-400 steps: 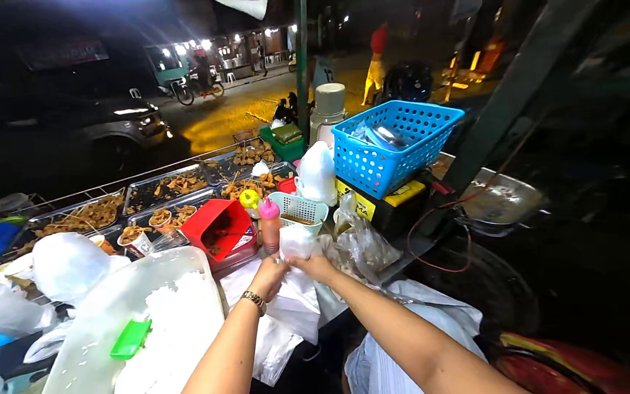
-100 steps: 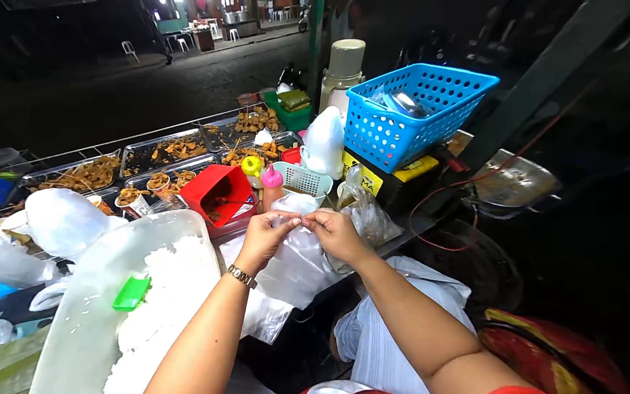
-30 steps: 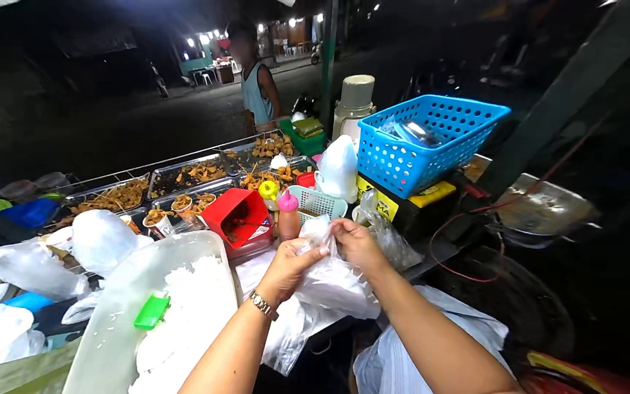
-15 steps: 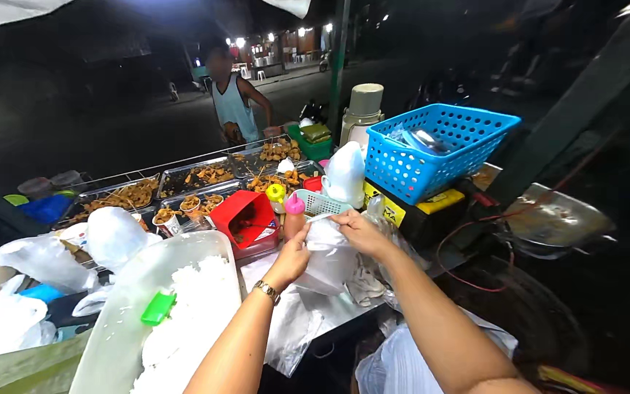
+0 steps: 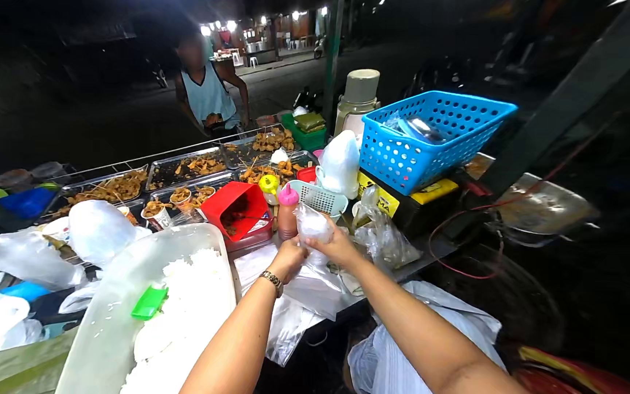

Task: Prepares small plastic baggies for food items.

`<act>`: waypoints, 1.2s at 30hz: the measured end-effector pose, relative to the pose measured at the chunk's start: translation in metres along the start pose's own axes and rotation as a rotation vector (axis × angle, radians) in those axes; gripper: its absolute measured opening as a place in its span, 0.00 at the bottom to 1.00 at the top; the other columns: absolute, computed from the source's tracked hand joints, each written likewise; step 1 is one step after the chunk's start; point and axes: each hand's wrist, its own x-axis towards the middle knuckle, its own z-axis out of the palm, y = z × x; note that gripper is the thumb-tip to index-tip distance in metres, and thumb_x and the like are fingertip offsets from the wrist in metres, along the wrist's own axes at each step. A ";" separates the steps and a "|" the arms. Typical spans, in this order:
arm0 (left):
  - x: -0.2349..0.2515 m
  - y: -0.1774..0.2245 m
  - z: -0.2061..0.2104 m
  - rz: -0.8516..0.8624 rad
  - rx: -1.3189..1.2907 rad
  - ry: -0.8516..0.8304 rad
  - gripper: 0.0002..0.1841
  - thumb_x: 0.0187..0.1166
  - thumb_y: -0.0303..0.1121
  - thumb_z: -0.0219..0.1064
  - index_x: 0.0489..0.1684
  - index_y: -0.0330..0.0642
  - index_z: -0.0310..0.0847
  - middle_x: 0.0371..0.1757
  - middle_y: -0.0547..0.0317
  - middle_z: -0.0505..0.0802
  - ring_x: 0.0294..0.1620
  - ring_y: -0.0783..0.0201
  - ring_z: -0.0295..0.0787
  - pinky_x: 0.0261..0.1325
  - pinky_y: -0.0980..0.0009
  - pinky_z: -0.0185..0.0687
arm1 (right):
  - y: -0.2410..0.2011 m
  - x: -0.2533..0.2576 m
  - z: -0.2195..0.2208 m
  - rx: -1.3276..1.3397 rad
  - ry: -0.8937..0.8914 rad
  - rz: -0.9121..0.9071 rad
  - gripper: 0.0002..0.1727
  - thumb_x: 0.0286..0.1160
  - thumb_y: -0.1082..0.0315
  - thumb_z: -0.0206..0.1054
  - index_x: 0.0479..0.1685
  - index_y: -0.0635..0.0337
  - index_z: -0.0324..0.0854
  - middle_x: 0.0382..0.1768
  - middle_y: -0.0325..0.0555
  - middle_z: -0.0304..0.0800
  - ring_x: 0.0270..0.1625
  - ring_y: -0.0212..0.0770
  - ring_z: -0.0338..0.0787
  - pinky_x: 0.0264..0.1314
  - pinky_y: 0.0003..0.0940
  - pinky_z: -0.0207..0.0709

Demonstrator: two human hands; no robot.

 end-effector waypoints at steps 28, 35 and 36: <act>-0.042 0.019 -0.008 0.576 -0.129 0.100 0.02 0.74 0.21 0.70 0.35 0.36 0.89 0.40 0.64 0.91 0.43 0.77 0.87 0.53 0.79 0.84 | -0.069 -0.035 -0.021 -0.263 0.052 -0.222 0.09 0.74 0.66 0.73 0.40 0.65 0.91 0.41 0.45 0.93 0.45 0.26 0.89 0.54 0.21 0.81; -0.043 0.019 -0.004 0.525 -0.229 0.144 0.07 0.73 0.23 0.73 0.30 0.40 0.79 0.34 0.65 0.89 0.37 0.75 0.87 0.45 0.76 0.85 | -0.071 -0.038 -0.016 -0.338 0.001 -0.215 0.15 0.84 0.63 0.62 0.41 0.65 0.91 0.33 0.44 0.93 0.36 0.24 0.86 0.45 0.23 0.78; -0.045 0.021 -0.004 0.490 -0.241 0.143 0.05 0.74 0.21 0.72 0.37 0.37 0.80 0.34 0.63 0.90 0.36 0.74 0.89 0.45 0.76 0.87 | -0.072 -0.039 -0.016 -0.352 -0.008 -0.204 0.16 0.85 0.63 0.61 0.42 0.65 0.92 0.33 0.45 0.93 0.36 0.26 0.86 0.44 0.25 0.78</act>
